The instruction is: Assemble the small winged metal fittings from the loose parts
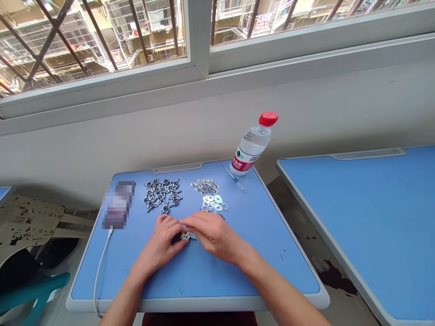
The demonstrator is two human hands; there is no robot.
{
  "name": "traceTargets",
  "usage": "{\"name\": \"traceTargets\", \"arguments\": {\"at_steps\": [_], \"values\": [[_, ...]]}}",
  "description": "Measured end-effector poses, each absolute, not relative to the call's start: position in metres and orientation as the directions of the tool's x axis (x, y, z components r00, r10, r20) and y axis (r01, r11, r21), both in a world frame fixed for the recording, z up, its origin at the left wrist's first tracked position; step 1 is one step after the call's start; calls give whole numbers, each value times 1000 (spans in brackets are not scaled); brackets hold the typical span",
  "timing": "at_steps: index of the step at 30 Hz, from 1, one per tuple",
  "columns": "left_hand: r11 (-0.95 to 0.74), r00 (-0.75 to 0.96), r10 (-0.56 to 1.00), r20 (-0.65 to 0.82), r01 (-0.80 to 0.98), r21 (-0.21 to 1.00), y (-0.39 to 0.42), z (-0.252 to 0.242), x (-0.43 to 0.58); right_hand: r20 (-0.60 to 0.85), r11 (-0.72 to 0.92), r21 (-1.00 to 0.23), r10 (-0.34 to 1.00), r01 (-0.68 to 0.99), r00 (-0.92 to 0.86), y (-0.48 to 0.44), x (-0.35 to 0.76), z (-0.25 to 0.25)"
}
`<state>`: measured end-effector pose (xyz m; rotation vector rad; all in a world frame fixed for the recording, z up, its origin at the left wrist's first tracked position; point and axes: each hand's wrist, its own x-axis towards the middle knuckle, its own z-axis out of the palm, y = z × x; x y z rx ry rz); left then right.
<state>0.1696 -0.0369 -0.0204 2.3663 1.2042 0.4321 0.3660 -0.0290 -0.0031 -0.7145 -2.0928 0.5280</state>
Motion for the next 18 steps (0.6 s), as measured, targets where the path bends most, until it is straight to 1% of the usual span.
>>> {"name": "traceTargets", "arguments": {"at_steps": [2,4,7,8,10,13,15,18], "values": [[-518,568,820,71,683,514,-37,-20,170,589,758,-567,646,322,-486,-29,364,-4],[-518,565,822,74,687,510,-37,-20,170,564,767,-560,630,314,-534,-30,362,-2],[-523,566,821,77,690,501,-37,-21,169,489,740,-626,618,246,-615,-31,365,3],[-524,568,820,75,690,498,-37,-21,169,488,731,-645,616,220,-618,-31,366,3],[-525,573,817,69,688,500,-37,-21,168,530,727,-651,641,218,-555,-30,367,2],[-522,575,816,62,686,507,-37,-20,168,557,711,-640,691,291,-461,-29,365,-2],[-523,575,816,63,685,507,-37,-20,169,555,705,-640,700,307,-450,-29,363,-5],[-519,571,818,69,682,515,-37,-19,169,573,725,-628,677,283,-462,-29,362,-7]]}}
